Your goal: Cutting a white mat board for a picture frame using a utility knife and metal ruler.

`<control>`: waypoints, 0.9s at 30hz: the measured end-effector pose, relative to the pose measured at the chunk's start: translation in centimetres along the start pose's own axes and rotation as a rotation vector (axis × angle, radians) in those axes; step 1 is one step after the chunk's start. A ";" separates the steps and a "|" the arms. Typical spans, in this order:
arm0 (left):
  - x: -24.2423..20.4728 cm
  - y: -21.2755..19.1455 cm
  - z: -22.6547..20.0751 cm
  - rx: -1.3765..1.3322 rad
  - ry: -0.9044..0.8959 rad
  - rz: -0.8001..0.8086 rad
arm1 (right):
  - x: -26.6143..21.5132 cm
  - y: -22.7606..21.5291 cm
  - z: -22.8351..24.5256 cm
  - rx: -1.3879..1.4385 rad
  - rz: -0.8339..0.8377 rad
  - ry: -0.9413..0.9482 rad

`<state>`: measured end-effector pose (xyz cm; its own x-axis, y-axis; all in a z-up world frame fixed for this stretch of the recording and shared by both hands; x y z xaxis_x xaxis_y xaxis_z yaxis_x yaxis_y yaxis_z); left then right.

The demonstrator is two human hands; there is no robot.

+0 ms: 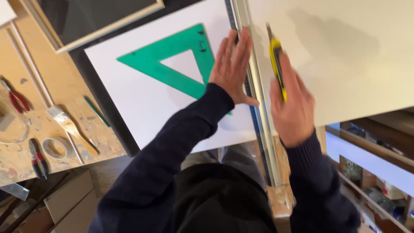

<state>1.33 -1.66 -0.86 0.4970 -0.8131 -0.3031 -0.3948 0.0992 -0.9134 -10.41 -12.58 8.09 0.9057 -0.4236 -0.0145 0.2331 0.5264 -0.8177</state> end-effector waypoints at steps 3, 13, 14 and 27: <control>-0.1 0.4 -0.2 -0.007 -0.003 0.016 | 5.1 3.3 -1.1 0.033 -0.057 -0.114; 0.1 -0.8 -0.1 0.032 -0.022 0.091 | 10.1 6.0 -0.8 0.041 -0.016 -0.137; 0.0 -0.9 0.0 0.029 -0.024 0.093 | 9.9 5.9 -0.7 0.040 -0.011 -0.136; 0.0 -0.4 0.0 0.031 -0.013 0.032 | 5.6 4.3 -0.3 -0.083 0.071 -0.096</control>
<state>1.50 -1.65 -0.54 0.4945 -0.8018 -0.3355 -0.3862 0.1431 -0.9112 -4.46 -12.90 4.37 0.9494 -0.3132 -0.0223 0.1409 0.4883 -0.8612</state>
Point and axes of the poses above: each hand's wrist, its own x-axis towards the middle knuckle, its own y-axis out of the palm, z = x × y, the point moved 2 cm from there along x, towards the middle knuckle, and after that the axes turned 6 degrees about -x, right-handed, at the moved point
